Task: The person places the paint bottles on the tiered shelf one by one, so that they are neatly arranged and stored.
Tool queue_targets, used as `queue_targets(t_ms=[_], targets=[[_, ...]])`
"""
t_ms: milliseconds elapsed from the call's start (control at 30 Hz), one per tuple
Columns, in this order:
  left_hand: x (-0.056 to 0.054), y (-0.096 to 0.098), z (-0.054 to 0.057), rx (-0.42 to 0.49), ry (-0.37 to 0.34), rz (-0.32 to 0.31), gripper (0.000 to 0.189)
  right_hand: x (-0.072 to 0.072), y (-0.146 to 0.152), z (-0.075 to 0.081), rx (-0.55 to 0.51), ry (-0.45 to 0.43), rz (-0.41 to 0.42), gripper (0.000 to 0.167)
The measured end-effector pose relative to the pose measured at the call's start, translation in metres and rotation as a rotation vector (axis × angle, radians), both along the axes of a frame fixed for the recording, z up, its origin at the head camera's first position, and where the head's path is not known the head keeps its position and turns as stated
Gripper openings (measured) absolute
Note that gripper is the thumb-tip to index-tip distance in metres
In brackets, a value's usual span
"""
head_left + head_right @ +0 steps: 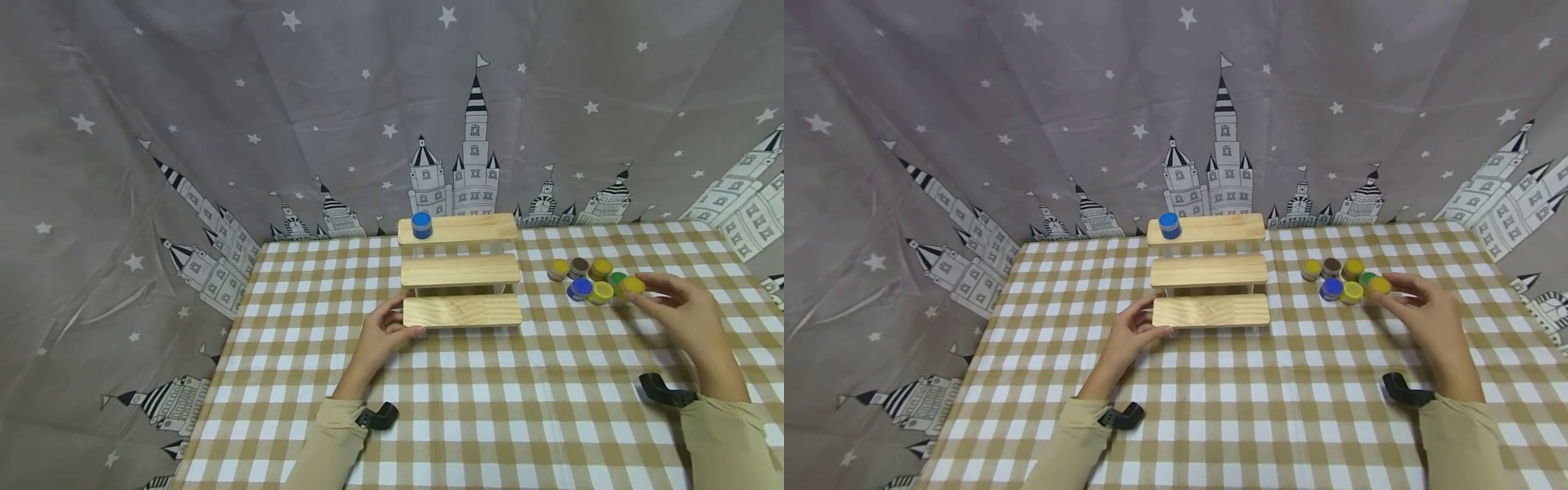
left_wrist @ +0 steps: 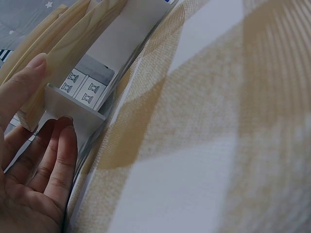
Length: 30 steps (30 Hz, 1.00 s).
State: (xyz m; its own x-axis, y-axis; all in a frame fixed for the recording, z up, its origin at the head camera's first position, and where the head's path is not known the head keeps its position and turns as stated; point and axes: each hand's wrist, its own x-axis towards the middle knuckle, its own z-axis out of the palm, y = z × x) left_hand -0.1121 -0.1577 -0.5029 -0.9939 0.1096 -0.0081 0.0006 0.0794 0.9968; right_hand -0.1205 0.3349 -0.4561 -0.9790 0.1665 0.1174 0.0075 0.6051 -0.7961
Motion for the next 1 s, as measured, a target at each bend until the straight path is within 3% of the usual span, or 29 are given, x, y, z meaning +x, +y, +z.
queue_targets(t_ms=[367, 1000], targets=[[-0.001, -0.001, 0.0, 0.007, 0.013, 0.0, 0.07, -0.009, -0.027, 0.018, -0.065, 0.014, 0.082, 0.053], [-0.002, 0.0, -0.001, -0.002, -0.001, 0.013, 0.069, -0.045, -0.09, 0.074, 0.045, 0.093, 0.259, 0.044]])
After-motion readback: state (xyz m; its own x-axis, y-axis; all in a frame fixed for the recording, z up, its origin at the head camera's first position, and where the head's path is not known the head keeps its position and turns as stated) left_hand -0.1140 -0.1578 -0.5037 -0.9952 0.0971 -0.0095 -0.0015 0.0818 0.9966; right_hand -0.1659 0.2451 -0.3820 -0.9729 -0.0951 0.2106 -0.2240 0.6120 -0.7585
